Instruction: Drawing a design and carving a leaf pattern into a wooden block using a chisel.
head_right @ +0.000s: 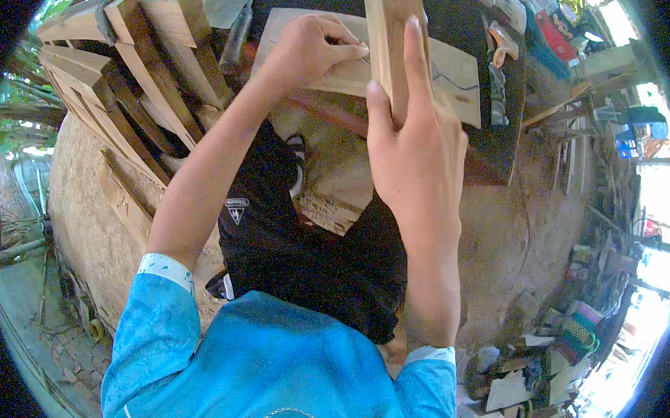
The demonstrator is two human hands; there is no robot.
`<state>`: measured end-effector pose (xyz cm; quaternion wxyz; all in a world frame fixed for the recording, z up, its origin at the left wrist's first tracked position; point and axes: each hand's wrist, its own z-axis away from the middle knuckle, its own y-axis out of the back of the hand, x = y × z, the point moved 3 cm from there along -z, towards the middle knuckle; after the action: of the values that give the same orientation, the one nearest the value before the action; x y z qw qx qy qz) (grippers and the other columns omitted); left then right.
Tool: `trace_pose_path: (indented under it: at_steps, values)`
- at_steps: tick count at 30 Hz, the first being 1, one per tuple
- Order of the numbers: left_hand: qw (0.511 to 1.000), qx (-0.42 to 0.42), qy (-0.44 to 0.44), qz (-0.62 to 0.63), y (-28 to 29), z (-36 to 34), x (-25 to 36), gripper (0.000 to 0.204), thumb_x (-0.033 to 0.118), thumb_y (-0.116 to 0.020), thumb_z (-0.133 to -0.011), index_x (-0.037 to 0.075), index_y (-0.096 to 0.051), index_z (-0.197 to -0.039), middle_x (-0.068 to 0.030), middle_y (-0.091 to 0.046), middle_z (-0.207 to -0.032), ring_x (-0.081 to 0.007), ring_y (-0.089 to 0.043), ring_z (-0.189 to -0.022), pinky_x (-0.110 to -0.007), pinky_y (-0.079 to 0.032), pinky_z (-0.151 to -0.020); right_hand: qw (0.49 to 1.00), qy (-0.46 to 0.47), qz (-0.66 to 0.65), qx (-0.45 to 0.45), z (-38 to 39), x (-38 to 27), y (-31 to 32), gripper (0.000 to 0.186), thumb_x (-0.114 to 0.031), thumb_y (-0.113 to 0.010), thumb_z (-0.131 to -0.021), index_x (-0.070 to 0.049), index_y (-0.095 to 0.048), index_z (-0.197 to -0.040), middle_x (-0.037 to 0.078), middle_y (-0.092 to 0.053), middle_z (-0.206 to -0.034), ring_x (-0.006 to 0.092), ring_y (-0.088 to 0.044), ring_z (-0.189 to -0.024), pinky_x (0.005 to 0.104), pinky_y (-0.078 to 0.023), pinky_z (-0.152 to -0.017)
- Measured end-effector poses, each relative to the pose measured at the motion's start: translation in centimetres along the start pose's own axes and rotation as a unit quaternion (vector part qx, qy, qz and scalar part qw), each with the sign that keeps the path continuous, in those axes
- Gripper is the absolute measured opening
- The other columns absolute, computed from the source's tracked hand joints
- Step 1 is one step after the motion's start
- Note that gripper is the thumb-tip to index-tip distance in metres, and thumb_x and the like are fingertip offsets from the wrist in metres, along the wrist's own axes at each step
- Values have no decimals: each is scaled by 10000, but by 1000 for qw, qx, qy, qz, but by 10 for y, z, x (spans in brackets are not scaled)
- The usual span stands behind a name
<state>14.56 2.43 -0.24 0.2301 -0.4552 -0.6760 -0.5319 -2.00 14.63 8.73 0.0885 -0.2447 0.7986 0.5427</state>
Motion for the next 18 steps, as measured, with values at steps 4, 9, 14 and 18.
trace_pose_path:
  at_steps: [4,9,14,18]
  values:
    - [997,41,-65,-30,2,1,4,245,236,-811,-838,20,-817,-953,-143,-763,-936,-247,-720,-833,-352,-557,-769,993,64,-65,80,0,-1,0,683,-264,-599,-1005,-252,-323,-1630,297,-698,-1160,506,-677,-996,553,-559,-869]
    - [999,13,-1,-41,1,0,2,266,267,-825,-834,27,-819,-948,-140,-768,-909,-235,-723,-833,-349,-555,-764,989,-70,95,-93,3,8,-14,711,-236,-620,-991,-267,-315,-1633,275,-685,-1227,501,-674,-995,551,-557,-884]
    - [999,18,-27,-20,0,-1,2,269,275,-829,-837,31,-822,-950,-129,-777,-891,-210,-718,-801,-338,-551,-755,998,42,-20,33,3,5,-1,718,-234,-628,-989,-285,-315,-1633,255,-653,-1326,493,-654,-1106,546,-545,-934]
    - [999,-27,-43,-11,12,-3,-1,281,299,-822,-862,43,-824,-978,-119,-782,-901,-177,-708,-777,-322,-542,-733,999,-2,-39,-2,8,10,-5,712,-243,-625,-996,-284,-312,-1634,247,-640,-1353,482,-638,-1152,536,-543,-951]
